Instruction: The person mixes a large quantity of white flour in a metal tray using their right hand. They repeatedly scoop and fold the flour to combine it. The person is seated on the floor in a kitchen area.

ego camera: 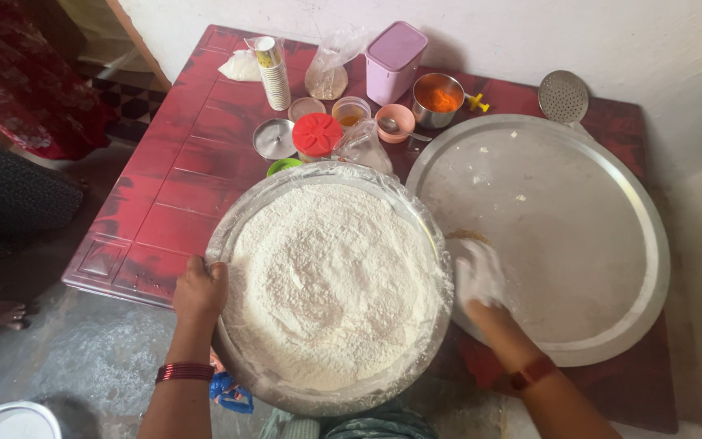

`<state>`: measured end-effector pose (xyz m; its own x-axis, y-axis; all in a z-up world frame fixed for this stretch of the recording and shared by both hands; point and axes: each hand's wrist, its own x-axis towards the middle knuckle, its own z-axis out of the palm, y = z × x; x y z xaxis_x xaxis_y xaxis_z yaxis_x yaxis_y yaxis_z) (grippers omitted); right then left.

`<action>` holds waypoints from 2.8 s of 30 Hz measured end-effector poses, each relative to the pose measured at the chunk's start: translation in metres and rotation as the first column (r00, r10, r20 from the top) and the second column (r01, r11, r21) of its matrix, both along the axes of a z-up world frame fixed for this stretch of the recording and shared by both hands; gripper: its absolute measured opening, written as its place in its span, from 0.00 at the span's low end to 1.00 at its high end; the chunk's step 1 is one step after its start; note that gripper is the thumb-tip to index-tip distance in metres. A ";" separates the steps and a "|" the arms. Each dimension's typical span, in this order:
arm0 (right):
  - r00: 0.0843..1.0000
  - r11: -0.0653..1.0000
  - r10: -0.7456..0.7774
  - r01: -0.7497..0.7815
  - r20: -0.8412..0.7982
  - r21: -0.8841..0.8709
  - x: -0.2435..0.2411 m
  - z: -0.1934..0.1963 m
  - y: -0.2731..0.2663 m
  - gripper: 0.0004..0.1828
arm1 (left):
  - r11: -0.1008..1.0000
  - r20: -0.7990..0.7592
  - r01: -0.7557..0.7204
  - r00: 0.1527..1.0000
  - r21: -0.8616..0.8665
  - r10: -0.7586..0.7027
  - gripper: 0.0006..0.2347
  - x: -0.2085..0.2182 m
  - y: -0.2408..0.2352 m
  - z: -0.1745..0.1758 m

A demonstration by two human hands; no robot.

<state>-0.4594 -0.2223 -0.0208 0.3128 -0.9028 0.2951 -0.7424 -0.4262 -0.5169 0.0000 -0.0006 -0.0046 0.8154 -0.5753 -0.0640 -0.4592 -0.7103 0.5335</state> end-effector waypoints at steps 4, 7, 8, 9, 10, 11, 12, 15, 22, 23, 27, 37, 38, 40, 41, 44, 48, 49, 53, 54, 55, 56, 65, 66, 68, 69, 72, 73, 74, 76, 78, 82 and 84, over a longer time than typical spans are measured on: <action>0.963 0.980 -0.161 0.129 -0.217 -0.153 -0.057 -0.069 -0.011 0.38 | 1.000 -0.004 -0.018 1.000 0.005 0.018 0.20 -0.002 0.000 0.003; 0.930 0.984 -0.166 0.179 -0.327 0.009 -0.079 -0.112 -0.018 0.40 | 0.999 -0.008 -0.042 0.999 0.007 0.042 0.20 -0.003 -0.002 0.004; 0.963 0.889 -0.110 0.206 -0.245 0.410 -0.082 -0.122 -0.019 0.35 | 0.999 -0.012 -0.050 0.999 0.011 0.050 0.20 -0.003 -0.001 0.004; 0.985 0.647 -0.092 0.171 -0.146 0.743 -0.082 -0.129 -0.022 0.31 | 0.999 -0.007 -0.047 0.999 0.019 0.047 0.20 -0.004 -0.001 0.004; 0.986 0.672 -0.014 0.133 -0.167 0.728 -0.082 -0.132 -0.025 0.30 | 0.999 -0.001 -0.043 0.999 0.024 0.043 0.20 -0.004 -0.001 0.004; 0.980 0.695 0.063 0.092 -0.188 0.713 -0.077 -0.132 -0.029 0.29 | 0.999 0.004 -0.038 0.999 0.029 0.038 0.21 -0.004 0.000 0.003; 0.968 0.715 0.140 0.049 -0.211 0.697 -0.071 -0.128 -0.035 0.28 | 0.999 0.017 -0.034 0.999 0.026 0.034 0.21 -0.003 -0.001 0.003; 0.768 0.812 0.381 -0.012 -0.515 0.583 -0.039 -0.101 -0.050 0.29 | 0.999 0.040 -0.035 0.999 0.033 0.033 0.21 -0.002 0.000 0.002; 0.493 0.813 0.538 -0.089 -0.684 0.575 0.007 -0.011 -0.042 0.32 | 0.997 0.039 -0.062 0.997 0.049 0.060 0.21 -0.005 -0.002 0.004; 0.437 0.809 0.560 -0.106 -0.704 0.578 0.007 -0.001 -0.037 0.33 | 0.996 0.036 -0.066 0.997 0.061 0.064 0.21 -0.005 -0.003 0.005; 0.247 0.756 0.655 -0.201 -0.715 0.623 -0.009 0.031 -0.016 0.35 | 0.995 0.016 -0.081 0.997 0.065 0.081 0.21 -0.006 -0.003 0.007; 0.049 0.829 0.495 -0.325 -0.868 0.455 0.028 0.035 -0.038 0.46 | 0.995 0.099 -0.073 0.993 0.064 0.066 0.21 -0.002 -0.002 -0.006; 0.029 0.852 0.426 -0.348 -0.904 0.391 0.035 0.031 -0.041 0.50 | 0.995 0.102 -0.078 0.992 0.063 0.071 0.21 -0.002 -0.001 -0.006; 0.075 0.841 0.469 -0.342 -0.880 0.419 0.047 0.026 -0.049 0.45 | 0.994 0.108 -0.080 0.992 0.068 0.072 0.20 -0.003 0.000 -0.006; 0.100 0.836 0.489 -0.339 -0.867 0.432 0.052 0.024 -0.054 0.43 | 0.994 0.111 -0.080 0.991 0.070 0.072 0.20 -0.004 -0.001 -0.005; 0.228 0.833 0.536 -0.296 -0.813 0.467 0.063 0.022 -0.065 0.46 | 0.991 0.116 -0.088 0.990 0.102 0.076 0.21 -0.004 -0.001 -0.004; 0.359 0.875 0.477 -0.280 -0.802 0.395 0.080 0.022 -0.078 0.47 | 0.987 0.103 -0.107 0.990 0.119 0.095 0.20 -0.004 -0.001 -0.005; 0.373 0.884 0.460 -0.275 -0.805 0.378 0.082 0.022 -0.081 0.47 | 0.987 0.100 -0.109 0.990 0.119 0.097 0.20 -0.003 -0.001 -0.004; 0.412 0.898 0.435 -0.256 -0.800 0.357 0.079 0.010 -0.087 0.47 | 0.991 0.119 -0.090 0.990 0.097 0.078 0.20 -0.004 -0.001 -0.006; 0.427 0.901 0.433 -0.238 -0.794 0.364 0.075 0.003 -0.086 0.47 | 0.990 0.115 -0.100 0.989 0.103 0.088 0.20 -0.004 -0.001 -0.006; 0.430 0.906 0.423 -0.225 -0.797 0.359 0.071 -0.005 -0.085 0.47 | 0.988 0.111 -0.109 0.989 0.108 0.097 0.19 -0.004 -0.002 -0.007; 0.437 0.914 0.406 -0.207 -0.803 0.349 0.065 -0.014 -0.082 0.47 | 0.986 0.109 -0.116 0.989 0.117 0.103 0.19 -0.004 -0.001 -0.007; 0.537 0.998 -0.020 0.063 -0.843 0.016 0.015 -0.045 -0.058 0.44 | 0.989 0.078 -0.114 0.991 0.092 0.107 0.20 -0.006 0.000 -0.007; 0.683 0.962 0.031 0.179 -0.730 0.208 0.006 -0.037 -0.051 0.48 | 0.990 0.084 -0.107 0.991 0.091 0.100 0.20 -0.005 -0.001 -0.006; 0.796 0.914 -0.008 0.252 -0.606 0.319 -0.008 -0.019 -0.038 0.54 | 0.991 0.097 -0.095 0.992 0.091 0.086 0.20 -0.005 -0.002 -0.005; 0.781 0.941 -0.059 0.252 -0.621 0.227 -0.014 -0.010 -0.031 0.56 | 0.991 0.095 -0.094 0.992 0.093 0.085 0.20 -0.003 -0.003 -0.004; 0.770 0.959 -0.052 0.216 -0.636 0.182 -0.017 0.006 -0.021 0.57 | 0.992 0.083 -0.095 0.993 0.086 0.088 0.20 -0.007 -0.002 -0.003; 0.771 0.957 -0.022 0.200 -0.636 0.209 -0.014 0.005 -0.021 0.57 | 0.993 0.078 -0.094 0.993 0.076 0.088 0.20 -0.007 -0.002 -0.002; 0.788 0.963 -0.036 0.191 -0.615 0.189 -0.009 0.001 -0.024 0.55 | 0.993 0.074 -0.095 0.993 0.064 0.090 0.20 -0.008 -0.002 -0.001; 0.819 0.973 -0.062 0.176 -0.571 0.148 0.004 -0.018 -0.035 0.52 | 0.991 0.075 -0.101 0.993 0.084 0.095 0.20 -0.008 -0.003 0.001; 0.862 0.982 -0.011 0.105 -0.506 0.156 0.011 -0.046 -0.052 0.42 | 0.989 0.072 -0.105 0.993 0.102 0.097 0.20 -0.009 -0.004 0.004; 0.933 0.983 0.153 -0.111 -0.326 0.144 0.001 -0.107 -0.086 0.32 | 0.986 0.053 -0.120 0.992 0.115 0.115 0.21 -0.011 -0.004 0.008; 0.932 0.945 0.315 -0.290 -0.179 0.151 -0.013 -0.121 -0.094 0.30 | 0.987 0.047 -0.116 0.993 0.109 0.112 0.21 -0.012 -0.003 0.009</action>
